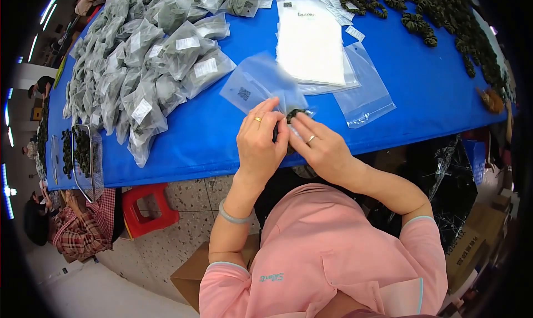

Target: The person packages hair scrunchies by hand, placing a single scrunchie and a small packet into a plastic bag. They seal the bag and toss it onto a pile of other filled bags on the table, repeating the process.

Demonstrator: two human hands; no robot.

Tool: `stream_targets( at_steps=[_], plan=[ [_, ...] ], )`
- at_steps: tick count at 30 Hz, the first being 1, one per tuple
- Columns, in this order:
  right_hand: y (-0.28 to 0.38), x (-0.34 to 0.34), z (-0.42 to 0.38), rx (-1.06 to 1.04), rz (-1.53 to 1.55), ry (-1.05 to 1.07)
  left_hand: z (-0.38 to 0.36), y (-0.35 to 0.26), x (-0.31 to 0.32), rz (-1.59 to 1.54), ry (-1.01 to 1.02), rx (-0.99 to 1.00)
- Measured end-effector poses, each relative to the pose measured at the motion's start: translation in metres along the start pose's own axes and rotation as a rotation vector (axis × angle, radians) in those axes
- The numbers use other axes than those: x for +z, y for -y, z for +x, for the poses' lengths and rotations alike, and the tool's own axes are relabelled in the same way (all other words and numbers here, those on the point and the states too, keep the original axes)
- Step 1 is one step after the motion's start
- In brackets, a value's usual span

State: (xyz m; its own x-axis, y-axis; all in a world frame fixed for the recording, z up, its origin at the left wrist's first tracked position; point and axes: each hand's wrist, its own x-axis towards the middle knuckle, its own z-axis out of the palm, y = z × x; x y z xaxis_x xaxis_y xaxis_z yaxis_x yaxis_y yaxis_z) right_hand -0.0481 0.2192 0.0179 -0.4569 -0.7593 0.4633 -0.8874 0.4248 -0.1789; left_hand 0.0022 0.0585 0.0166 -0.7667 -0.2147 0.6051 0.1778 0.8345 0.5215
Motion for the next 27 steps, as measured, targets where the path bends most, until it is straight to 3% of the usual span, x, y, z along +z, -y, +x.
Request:
stream_targets(
  at_steps=[5,10,15,19,24,27],
  plan=[
    [-0.015,0.023,0.011,-0.022,0.048,-0.060,-0.005,0.014,-0.007,-0.027,0.033,-0.002],
    [-0.003,0.035,0.027,-0.233,0.082,-0.047,-0.011,0.025,-0.013,-0.003,-0.010,-0.057],
    [0.012,0.037,0.047,0.006,-0.038,0.007,-0.017,0.016,-0.025,0.253,-0.276,-0.192],
    [0.017,0.041,0.052,0.000,-0.106,0.024,-0.035,0.035,-0.029,0.311,0.010,-0.425],
    [0.040,0.051,0.073,0.069,-0.057,0.097,-0.037,0.035,-0.025,0.209,0.118,-0.316],
    [0.042,0.067,0.099,0.000,0.092,0.065,-0.046,0.033,-0.033,0.201,0.117,-0.346]
  ],
)
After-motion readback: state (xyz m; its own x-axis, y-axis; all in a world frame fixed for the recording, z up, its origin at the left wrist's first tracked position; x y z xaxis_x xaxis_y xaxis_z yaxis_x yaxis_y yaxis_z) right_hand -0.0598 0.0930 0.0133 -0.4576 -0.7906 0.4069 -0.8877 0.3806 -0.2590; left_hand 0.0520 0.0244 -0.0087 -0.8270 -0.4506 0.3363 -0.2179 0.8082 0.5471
